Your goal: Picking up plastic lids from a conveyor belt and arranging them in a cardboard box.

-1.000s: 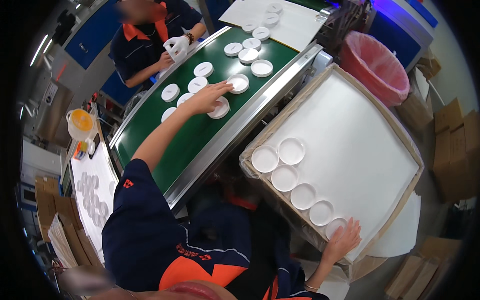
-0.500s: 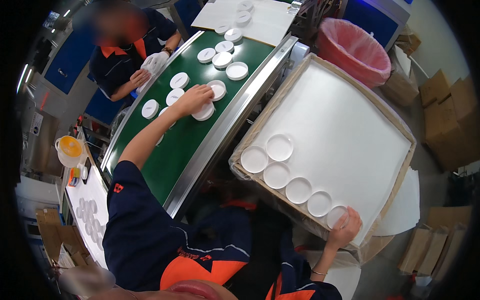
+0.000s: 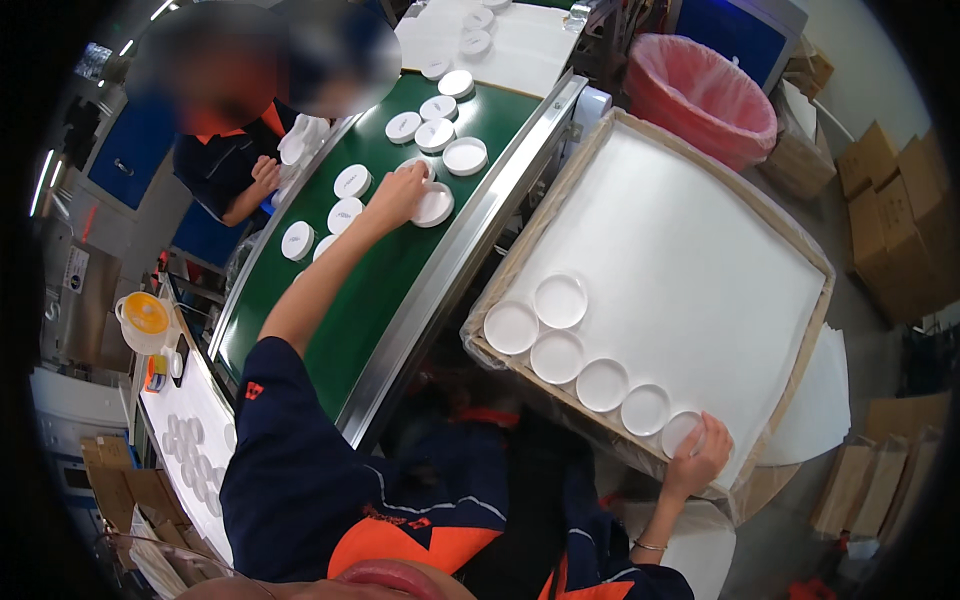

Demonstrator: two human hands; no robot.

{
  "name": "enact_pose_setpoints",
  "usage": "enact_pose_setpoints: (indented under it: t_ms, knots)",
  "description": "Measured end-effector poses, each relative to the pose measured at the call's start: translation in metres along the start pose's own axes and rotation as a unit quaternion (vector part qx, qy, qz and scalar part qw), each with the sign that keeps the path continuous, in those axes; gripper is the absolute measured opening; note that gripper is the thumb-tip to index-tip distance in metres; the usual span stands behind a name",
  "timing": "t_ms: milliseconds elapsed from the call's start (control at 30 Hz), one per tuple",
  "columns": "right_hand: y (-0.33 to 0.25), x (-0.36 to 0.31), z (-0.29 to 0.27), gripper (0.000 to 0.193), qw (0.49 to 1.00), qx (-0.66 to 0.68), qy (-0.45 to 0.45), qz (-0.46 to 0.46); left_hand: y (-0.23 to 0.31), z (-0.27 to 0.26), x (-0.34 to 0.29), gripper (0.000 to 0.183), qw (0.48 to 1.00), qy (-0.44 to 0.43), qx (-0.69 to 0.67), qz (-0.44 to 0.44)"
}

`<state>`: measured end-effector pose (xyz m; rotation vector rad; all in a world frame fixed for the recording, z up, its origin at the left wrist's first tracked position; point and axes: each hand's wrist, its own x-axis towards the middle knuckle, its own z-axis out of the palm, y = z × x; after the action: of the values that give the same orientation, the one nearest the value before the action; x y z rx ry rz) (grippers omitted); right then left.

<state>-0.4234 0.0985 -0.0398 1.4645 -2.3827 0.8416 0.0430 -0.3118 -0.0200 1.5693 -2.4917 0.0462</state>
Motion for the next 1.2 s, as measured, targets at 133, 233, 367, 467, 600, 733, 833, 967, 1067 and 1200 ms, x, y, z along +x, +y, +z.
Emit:
enact_pose_setpoints:
  t_ms: [133,233,367,467,600,733,833,967,1067,1200]
  knots:
    - [0.001,-0.003,0.001,0.021,1.000,0.001,-0.006,0.006,0.003,0.019,0.027,0.032,0.998,0.038,-0.041,0.017]
    - [-0.001,-0.005,0.005,0.022,1.000,0.002,-0.010,0.007,0.006,0.018,0.026,0.035,0.999,-0.021,-0.007,-0.031]
    - [0.010,-0.008,0.010,0.024,0.999,0.006,-0.028,-0.015,0.003,0.032,0.027,0.047,0.995,-0.031,0.046,-0.078]
    - [0.044,-0.010,0.012,0.027,0.999,0.021,-0.036,-0.024,0.022,0.051,0.038,0.028,0.993,0.019,0.092,-0.072]
    - [0.025,-0.003,-0.007,0.028,0.999,-0.019,-0.044,0.000,0.042,0.035,0.025,0.029,0.999,0.022,0.009,-0.026]
    - [0.018,-0.005,0.010,0.027,1.000,0.006,-0.029,0.006,0.025,0.012,0.010,0.028,0.999,0.022,0.007,-0.044]
    - [0.016,-0.007,0.006,0.027,0.999,0.018,-0.031,0.029,0.030,0.006,0.016,0.029,0.999,0.002,0.005,-0.034]
    - [0.015,-0.005,0.011,0.026,0.999,0.012,-0.031,-0.003,0.015,0.007,0.004,0.027,0.999,-0.009,-0.028,-0.019]
    - [0.018,-0.008,0.008,0.024,1.000,0.010,-0.009,0.009,0.019,0.003,-0.004,0.025,0.999,0.009,-0.036,-0.004]
    - [0.002,-0.007,-0.003,0.023,1.000,0.016,0.001,0.016,0.039,-0.018,-0.015,0.023,0.983,0.101,-0.135,-0.069]
